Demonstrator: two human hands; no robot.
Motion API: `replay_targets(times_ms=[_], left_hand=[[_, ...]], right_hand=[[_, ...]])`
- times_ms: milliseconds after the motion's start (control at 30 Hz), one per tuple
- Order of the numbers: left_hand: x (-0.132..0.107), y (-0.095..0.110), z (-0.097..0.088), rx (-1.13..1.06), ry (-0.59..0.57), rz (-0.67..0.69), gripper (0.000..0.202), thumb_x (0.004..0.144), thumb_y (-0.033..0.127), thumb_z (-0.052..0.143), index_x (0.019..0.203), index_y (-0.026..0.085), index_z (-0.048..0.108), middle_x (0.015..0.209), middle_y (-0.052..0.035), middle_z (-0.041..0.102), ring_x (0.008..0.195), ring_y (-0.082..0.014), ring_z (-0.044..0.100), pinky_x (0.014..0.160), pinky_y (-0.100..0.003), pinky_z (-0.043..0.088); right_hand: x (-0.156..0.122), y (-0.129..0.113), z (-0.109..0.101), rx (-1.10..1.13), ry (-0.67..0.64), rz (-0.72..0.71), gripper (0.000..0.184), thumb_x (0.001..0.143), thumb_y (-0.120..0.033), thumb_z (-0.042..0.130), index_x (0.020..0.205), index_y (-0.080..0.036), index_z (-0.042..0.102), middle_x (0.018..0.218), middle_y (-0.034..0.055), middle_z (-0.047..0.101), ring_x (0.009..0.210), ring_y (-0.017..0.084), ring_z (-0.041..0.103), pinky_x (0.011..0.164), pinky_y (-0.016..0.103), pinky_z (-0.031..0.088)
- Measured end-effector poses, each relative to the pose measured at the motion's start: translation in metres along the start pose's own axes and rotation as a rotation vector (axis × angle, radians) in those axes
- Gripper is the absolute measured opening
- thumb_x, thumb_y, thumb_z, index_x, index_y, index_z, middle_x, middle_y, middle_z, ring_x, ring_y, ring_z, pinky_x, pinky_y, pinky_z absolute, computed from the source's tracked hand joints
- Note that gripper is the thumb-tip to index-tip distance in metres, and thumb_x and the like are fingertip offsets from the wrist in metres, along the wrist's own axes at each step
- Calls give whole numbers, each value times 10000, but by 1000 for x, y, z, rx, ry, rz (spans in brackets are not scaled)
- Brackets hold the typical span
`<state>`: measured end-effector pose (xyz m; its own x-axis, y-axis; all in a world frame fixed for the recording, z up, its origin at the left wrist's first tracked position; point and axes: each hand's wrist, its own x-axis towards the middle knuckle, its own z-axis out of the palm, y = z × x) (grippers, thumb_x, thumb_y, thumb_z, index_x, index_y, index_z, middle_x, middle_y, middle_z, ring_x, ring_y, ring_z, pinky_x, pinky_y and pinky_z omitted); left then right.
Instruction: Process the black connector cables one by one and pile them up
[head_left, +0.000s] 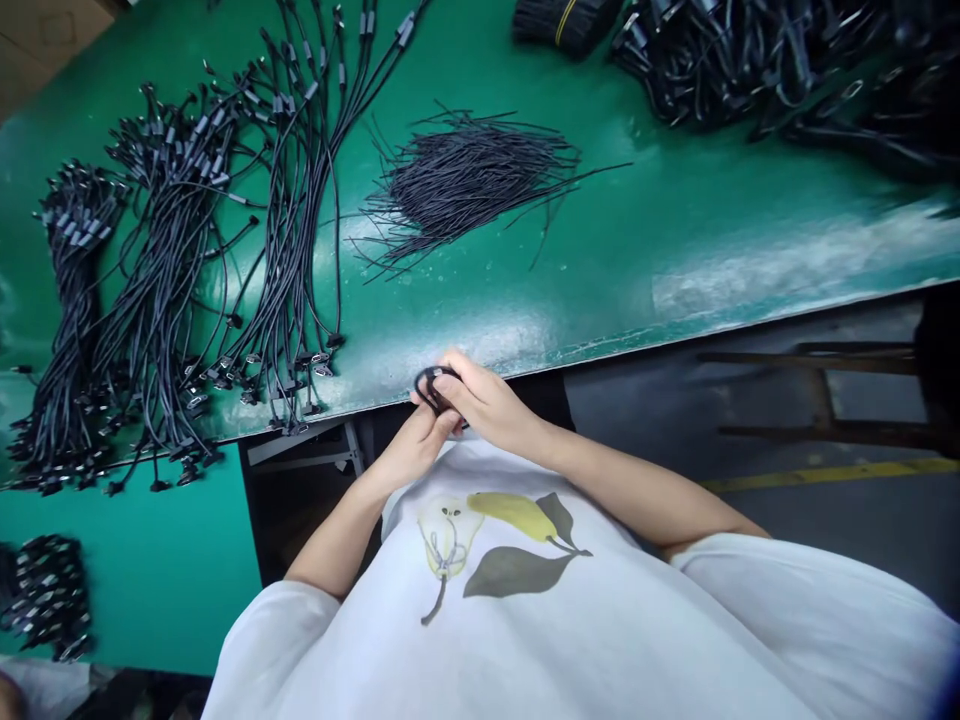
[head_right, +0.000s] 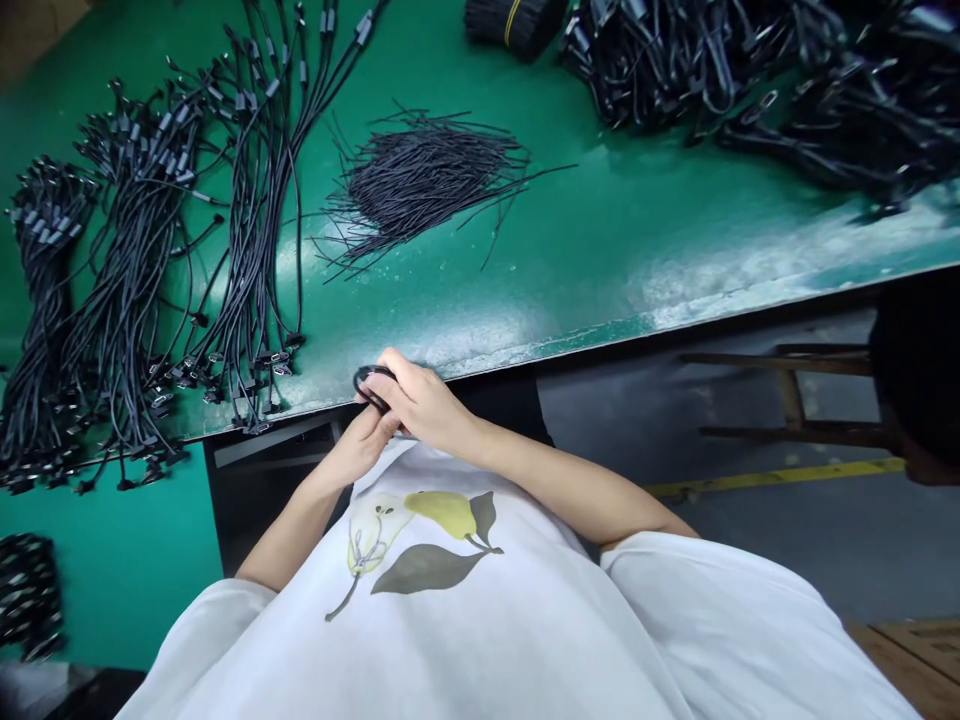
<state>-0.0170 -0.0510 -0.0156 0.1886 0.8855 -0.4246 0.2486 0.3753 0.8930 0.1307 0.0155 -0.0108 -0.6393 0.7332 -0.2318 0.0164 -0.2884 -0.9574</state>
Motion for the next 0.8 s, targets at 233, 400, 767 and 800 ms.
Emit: replay_targets(times_ms=[233,400,767,800], left_hand=[[2,-8,9,-374,-217,-89,370,790,504,679,939,165,680,957,-83,668,1039,-246,579,1006,-389,400],[-15,9,19,-847,-415,-366,411,730,358,751,1043,121,630,989,-118,659,932,-245,649,899,-425,491],[-19,7,18,-626,-225,-290,424,759,517,719,811,124,568,736,-20,597,615,-117,594,604,-252,507],[-19,8,19,-635,-242,-297,439,748,531,724,774,125,558,698,-14,591,580,-111,583,574,-242,492]], right_hand=[[3,0,2,225,-69,74,432,900,-616,460,795,-199,423,725,-2,605,535,87,546,429,179,407],[4,-7,0,400,-263,173,469,795,-594,646,858,-205,394,709,-32,584,545,80,547,430,161,430],[8,-12,-2,674,-298,209,231,919,-391,562,998,-207,447,695,-56,534,544,62,519,476,160,433],[8,-13,0,711,-296,202,250,920,-417,562,980,-201,450,638,-80,480,480,39,438,446,140,384]])
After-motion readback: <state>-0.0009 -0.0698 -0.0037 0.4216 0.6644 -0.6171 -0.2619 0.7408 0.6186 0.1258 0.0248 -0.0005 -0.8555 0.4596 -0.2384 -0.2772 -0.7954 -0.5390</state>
